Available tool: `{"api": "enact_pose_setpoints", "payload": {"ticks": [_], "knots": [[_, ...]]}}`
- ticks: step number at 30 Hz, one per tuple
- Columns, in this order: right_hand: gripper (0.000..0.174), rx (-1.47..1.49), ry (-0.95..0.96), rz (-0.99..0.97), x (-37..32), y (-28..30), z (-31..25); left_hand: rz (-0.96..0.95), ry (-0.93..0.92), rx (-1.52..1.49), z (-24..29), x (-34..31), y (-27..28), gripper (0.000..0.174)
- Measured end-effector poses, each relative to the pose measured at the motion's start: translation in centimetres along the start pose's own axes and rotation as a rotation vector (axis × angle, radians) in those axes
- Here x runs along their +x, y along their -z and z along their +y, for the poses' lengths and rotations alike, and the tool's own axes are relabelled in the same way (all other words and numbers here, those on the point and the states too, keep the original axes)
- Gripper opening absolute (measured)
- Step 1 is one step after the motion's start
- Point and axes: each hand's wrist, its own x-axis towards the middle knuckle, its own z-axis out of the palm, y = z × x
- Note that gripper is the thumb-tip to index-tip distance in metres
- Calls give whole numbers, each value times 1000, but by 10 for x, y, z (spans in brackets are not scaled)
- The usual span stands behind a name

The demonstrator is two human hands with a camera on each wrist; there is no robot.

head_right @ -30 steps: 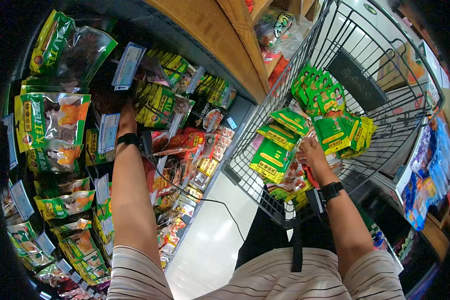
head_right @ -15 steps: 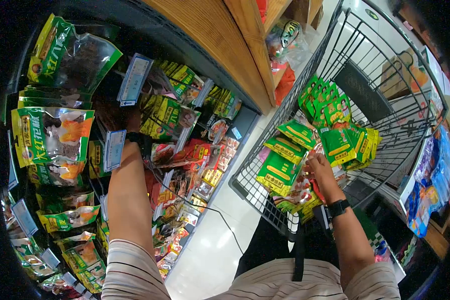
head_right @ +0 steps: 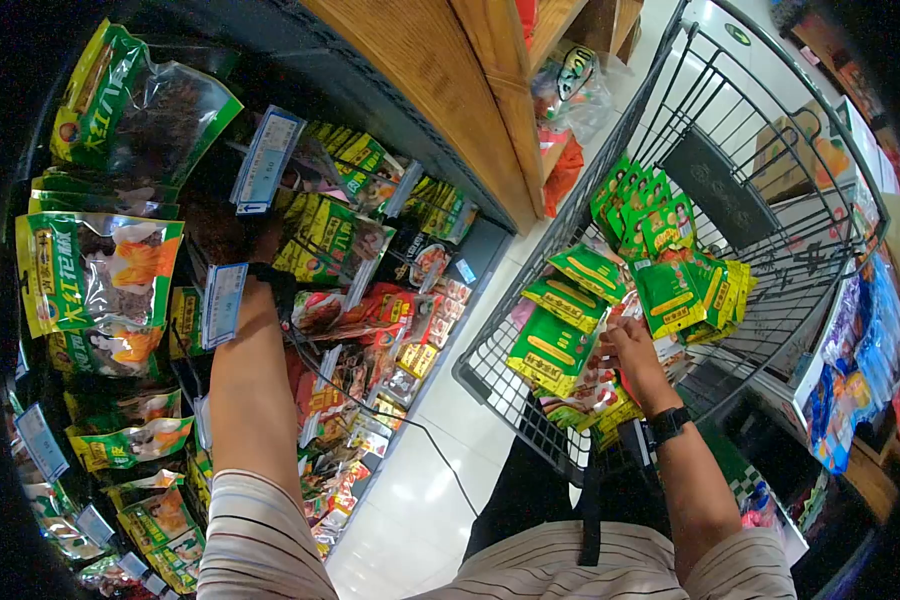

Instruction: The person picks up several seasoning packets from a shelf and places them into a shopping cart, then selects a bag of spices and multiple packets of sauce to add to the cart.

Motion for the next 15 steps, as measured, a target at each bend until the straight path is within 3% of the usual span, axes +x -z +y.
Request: {"api": "enact_pose_setpoints", "payload": {"ticks": [15], "knots": [[28,32,-20,-36,-9,-6,-9,-256,-52,-251,-10,-22,-45,58]]}}
